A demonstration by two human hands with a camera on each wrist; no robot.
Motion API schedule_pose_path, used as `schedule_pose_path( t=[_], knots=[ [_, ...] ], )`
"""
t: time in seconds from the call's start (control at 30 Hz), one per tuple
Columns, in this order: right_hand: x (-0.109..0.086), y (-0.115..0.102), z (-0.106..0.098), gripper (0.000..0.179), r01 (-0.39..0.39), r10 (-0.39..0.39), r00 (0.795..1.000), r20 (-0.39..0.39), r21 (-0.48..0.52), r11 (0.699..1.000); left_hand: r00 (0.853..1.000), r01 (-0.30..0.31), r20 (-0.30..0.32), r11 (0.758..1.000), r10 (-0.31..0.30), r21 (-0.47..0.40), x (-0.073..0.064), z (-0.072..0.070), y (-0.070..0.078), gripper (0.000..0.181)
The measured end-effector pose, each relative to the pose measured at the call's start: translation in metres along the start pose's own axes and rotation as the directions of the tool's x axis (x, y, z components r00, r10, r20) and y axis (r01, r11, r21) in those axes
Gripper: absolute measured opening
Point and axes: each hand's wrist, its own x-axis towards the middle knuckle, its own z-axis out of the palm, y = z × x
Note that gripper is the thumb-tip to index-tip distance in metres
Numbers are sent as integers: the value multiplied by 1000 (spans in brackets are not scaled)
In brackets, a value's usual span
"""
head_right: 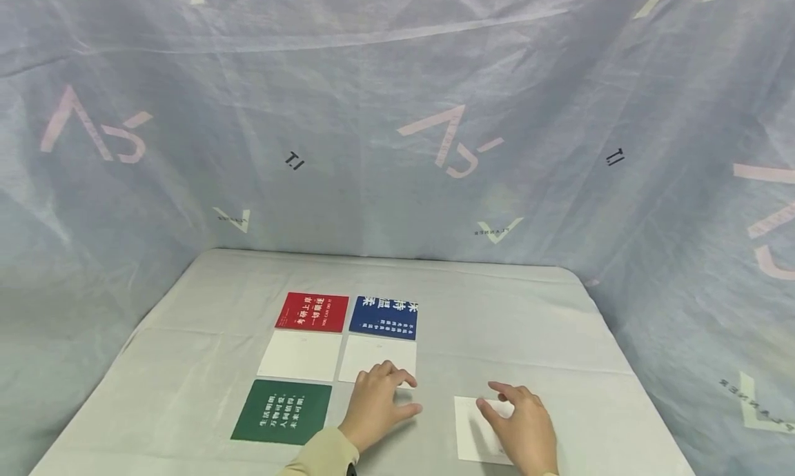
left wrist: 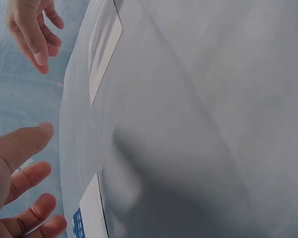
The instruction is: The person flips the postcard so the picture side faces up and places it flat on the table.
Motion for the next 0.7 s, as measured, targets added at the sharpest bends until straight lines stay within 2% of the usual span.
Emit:
schedule_pose_path(
  t=[0.2, 0.7],
  knots=[
    [2, -7, 4, 44, 19, -19, 1000, 13, 32, 999, 1000, 23, 15, 1000, -23, -4, -2, -5, -5, 35],
    [7, -29, 19, 43, 64, -67, 997, 30, 83, 994, 998, 57, -14, 998, -57, -9, -7, -15, -23, 41]
  ],
)
